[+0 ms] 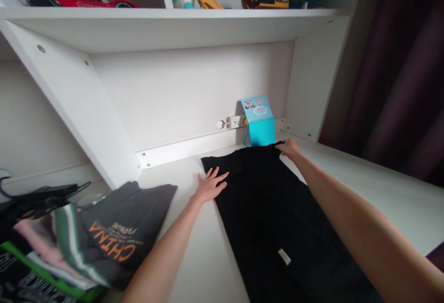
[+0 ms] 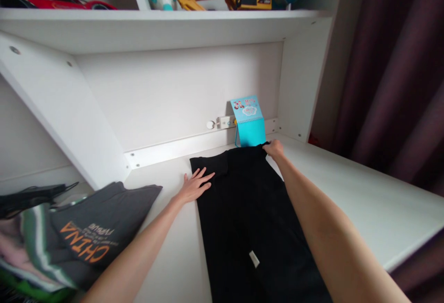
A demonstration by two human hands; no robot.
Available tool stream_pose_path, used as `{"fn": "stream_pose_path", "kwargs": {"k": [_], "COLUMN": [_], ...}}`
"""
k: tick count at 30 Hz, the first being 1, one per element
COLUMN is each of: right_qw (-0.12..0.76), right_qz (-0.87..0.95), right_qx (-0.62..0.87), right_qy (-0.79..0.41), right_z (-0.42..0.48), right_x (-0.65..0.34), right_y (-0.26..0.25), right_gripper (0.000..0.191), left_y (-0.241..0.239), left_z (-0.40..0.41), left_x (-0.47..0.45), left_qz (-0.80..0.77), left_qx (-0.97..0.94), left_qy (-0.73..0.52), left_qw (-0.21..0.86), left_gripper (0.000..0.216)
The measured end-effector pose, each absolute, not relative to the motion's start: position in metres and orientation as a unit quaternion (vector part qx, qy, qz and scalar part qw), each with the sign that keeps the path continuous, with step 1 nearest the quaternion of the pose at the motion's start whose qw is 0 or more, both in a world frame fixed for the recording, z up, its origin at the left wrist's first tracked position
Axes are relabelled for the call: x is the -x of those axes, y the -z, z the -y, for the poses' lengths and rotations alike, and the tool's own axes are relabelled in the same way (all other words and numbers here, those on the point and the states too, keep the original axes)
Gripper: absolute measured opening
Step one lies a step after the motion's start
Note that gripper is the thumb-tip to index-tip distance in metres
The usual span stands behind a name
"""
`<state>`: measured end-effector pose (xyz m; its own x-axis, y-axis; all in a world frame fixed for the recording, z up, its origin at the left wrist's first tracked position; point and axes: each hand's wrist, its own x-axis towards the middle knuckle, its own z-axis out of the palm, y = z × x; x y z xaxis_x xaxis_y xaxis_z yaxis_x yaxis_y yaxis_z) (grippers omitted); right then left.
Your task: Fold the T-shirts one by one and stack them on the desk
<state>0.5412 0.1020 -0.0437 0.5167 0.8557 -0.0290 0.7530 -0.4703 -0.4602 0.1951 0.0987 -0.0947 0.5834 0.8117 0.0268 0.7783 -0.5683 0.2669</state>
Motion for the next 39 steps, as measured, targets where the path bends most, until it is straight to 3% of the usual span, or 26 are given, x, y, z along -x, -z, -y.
{"fn": "stream_pose_path", "kwargs": {"k": [11,18,26,31,36,39], "right_qw": [0.219,0.112,0.053,0.019,0.069,0.095], "right_qz": [0.61,0.777,0.79,0.745,0.713,0.717], "right_qx": [0.761,0.618,0.6,0.615,0.681,0.681], "right_qy": [0.034,-0.035,-0.11,-0.257,-0.152,-0.113], "right_z": [-0.102,-0.072,0.02,0.11,0.14,0.139], "right_x": [-0.447,-0.343,-0.469,-0.533,-0.558,-0.562], "right_y": [0.003,0.019,-0.012,0.025,0.07,0.078], "right_gripper": [0.031,0.035,0.036,0.047,0.041,0.027], "left_y": [0.095,0.095,0.098,0.1,0.1,0.101], "left_z": [-0.098,-0.099,-0.103,-0.106,-0.107,-0.107], "left_x": [-0.196,-0.195,-0.194,-0.197,-0.196,-0.196], "left_qz": [-0.451,-0.458,-0.483,-0.489,-0.487,-0.487], "left_qx": [-0.885,-0.885,-0.867,-0.861,-0.861,-0.86], "left_qy": [-0.06,-0.044,-0.074,-0.093,-0.1,-0.104], "left_qw": [0.1,0.076,0.096,0.105,0.108,0.109], "left_gripper": [0.048,0.052,0.054,0.052,0.051,0.05]}}
